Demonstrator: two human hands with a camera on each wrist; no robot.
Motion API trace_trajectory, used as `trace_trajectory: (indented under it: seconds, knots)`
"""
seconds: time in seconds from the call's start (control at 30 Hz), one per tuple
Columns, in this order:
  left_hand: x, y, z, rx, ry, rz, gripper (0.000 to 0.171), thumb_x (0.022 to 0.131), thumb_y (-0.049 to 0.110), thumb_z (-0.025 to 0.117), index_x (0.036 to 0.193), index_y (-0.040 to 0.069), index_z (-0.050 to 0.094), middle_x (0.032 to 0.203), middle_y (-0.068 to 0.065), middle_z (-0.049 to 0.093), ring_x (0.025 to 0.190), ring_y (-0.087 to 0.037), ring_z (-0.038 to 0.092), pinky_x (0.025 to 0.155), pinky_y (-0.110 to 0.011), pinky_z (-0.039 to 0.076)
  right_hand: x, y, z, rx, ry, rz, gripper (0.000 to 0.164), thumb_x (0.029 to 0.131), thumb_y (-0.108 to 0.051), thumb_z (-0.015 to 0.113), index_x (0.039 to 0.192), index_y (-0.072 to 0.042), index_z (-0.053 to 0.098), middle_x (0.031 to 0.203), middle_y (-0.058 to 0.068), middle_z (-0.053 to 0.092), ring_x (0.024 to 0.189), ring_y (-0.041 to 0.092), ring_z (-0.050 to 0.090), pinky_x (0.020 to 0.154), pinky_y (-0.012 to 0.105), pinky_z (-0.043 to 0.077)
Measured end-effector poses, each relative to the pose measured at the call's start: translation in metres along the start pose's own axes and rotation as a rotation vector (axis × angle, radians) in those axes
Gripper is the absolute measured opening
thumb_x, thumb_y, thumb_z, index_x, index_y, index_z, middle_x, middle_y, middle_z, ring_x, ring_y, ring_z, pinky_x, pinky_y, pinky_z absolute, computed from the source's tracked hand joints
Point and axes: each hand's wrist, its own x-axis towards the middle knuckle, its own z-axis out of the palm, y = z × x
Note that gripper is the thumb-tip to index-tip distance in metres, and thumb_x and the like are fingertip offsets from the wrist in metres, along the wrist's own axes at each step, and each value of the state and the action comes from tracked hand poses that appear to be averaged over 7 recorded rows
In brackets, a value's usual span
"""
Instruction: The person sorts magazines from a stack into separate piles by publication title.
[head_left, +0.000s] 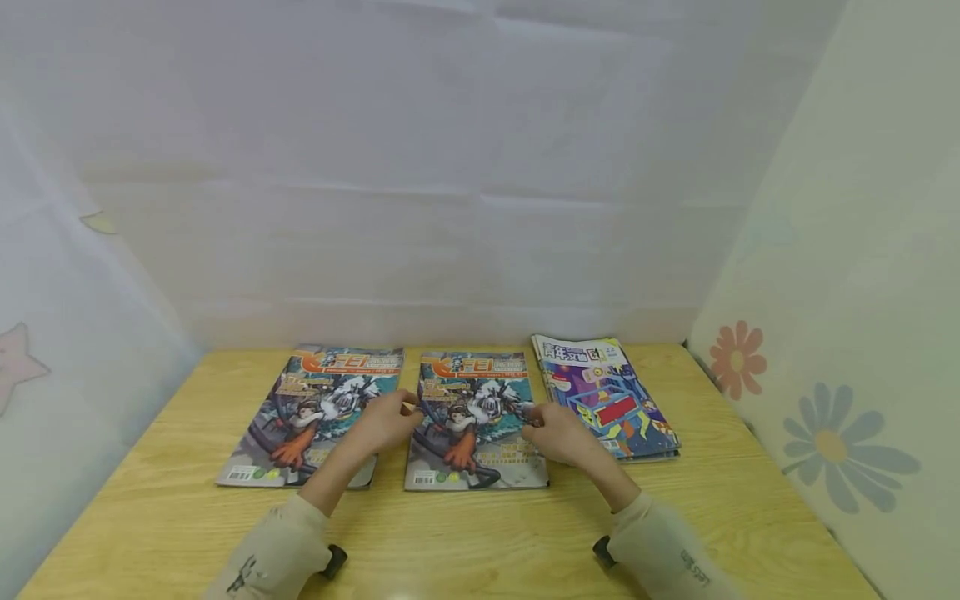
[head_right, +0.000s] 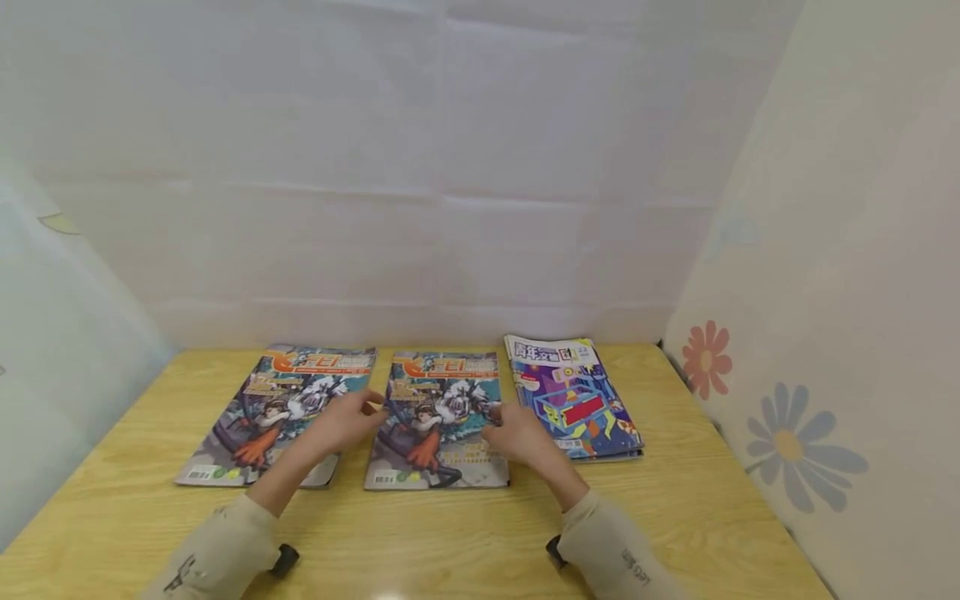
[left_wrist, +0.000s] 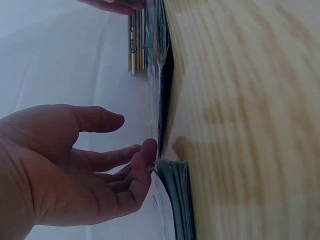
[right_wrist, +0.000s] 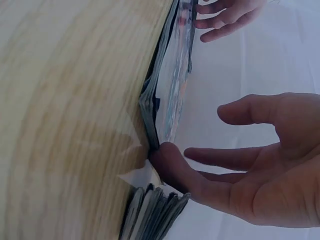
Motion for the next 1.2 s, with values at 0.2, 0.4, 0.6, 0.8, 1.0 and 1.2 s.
trace_trajectory:
  seconds: [0.2, 0.4, 0.6, 0.8, 1.0, 1.2]
  knots:
    - [0.001, -0.001, 0.000, 0.058, -0.015, 0.002, 0.046, 0.100, 0.018, 0.060, 0.135, -0.012, 0.056, 0.121, -0.025, 0.066, 0.079, -0.023, 0.065, 0.059, -0.035, 0.050, -0.003, -0.002, 0.004, -0.009, 0.014, 0.045, 0.029, 0.098, -0.015, 0.061, 0.072, -0.003, 0.054, 0.057, 0.000, 0.041, 0.046, 0.011, 0.029, 0.044, 0.026, 0.028]
    - [0.006, -0.001, -0.001, 0.023, -0.003, -0.027, 0.048, 0.101, 0.020, 0.059, 0.134, -0.014, 0.056, 0.119, -0.025, 0.066, 0.056, -0.015, 0.049, 0.051, -0.031, 0.043, -0.006, -0.003, 0.007, -0.021, 0.026, 0.038, 0.041, 0.098, -0.015, 0.059, 0.062, -0.015, 0.041, 0.054, -0.003, 0.034, 0.046, 0.010, 0.028, 0.043, 0.025, 0.027]
    - [0.010, -0.008, 0.001, -0.112, 0.012, -0.088, 0.048, 0.100, 0.018, 0.060, 0.137, -0.011, 0.055, 0.133, -0.027, 0.059, 0.108, -0.034, 0.064, 0.090, -0.047, 0.054, -0.007, -0.002, 0.009, -0.010, 0.010, 0.040, 0.041, 0.099, -0.014, 0.059, 0.063, -0.014, 0.041, 0.054, -0.003, 0.034, 0.046, 0.011, 0.027, 0.043, 0.026, 0.028]
    - [0.012, -0.011, 0.003, -0.390, -0.043, -0.104, 0.049, 0.101, 0.016, 0.061, 0.144, -0.005, 0.052, 0.136, -0.024, 0.057, 0.119, -0.038, 0.059, 0.100, -0.053, 0.047, -0.008, -0.002, 0.010, 0.000, 0.004, 0.032, 0.043, 0.101, -0.010, 0.055, 0.061, -0.015, 0.040, 0.053, -0.003, 0.032, 0.045, 0.010, 0.027, 0.043, 0.026, 0.028]
    - [0.009, -0.008, 0.005, -0.610, -0.116, -0.115, 0.058, 0.096, 0.004, 0.065, 0.149, 0.003, 0.040, 0.131, -0.026, 0.057, 0.107, -0.033, 0.064, 0.091, -0.047, 0.052, -0.008, -0.002, 0.009, 0.019, -0.016, 0.025, 0.035, 0.103, -0.009, 0.051, 0.069, -0.011, 0.047, 0.057, -0.001, 0.035, 0.047, 0.011, 0.027, 0.045, 0.027, 0.029]
    - [0.009, -0.001, 0.006, -0.711, -0.118, -0.110, 0.059, 0.092, -0.005, 0.059, 0.144, 0.007, 0.034, 0.119, -0.025, 0.062, 0.088, -0.032, 0.064, 0.075, -0.041, 0.054, -0.008, -0.001, 0.008, 0.036, -0.041, 0.007, 0.025, 0.103, -0.011, 0.051, 0.087, 0.002, 0.065, 0.059, -0.001, 0.040, 0.047, 0.011, 0.029, 0.045, 0.027, 0.029]
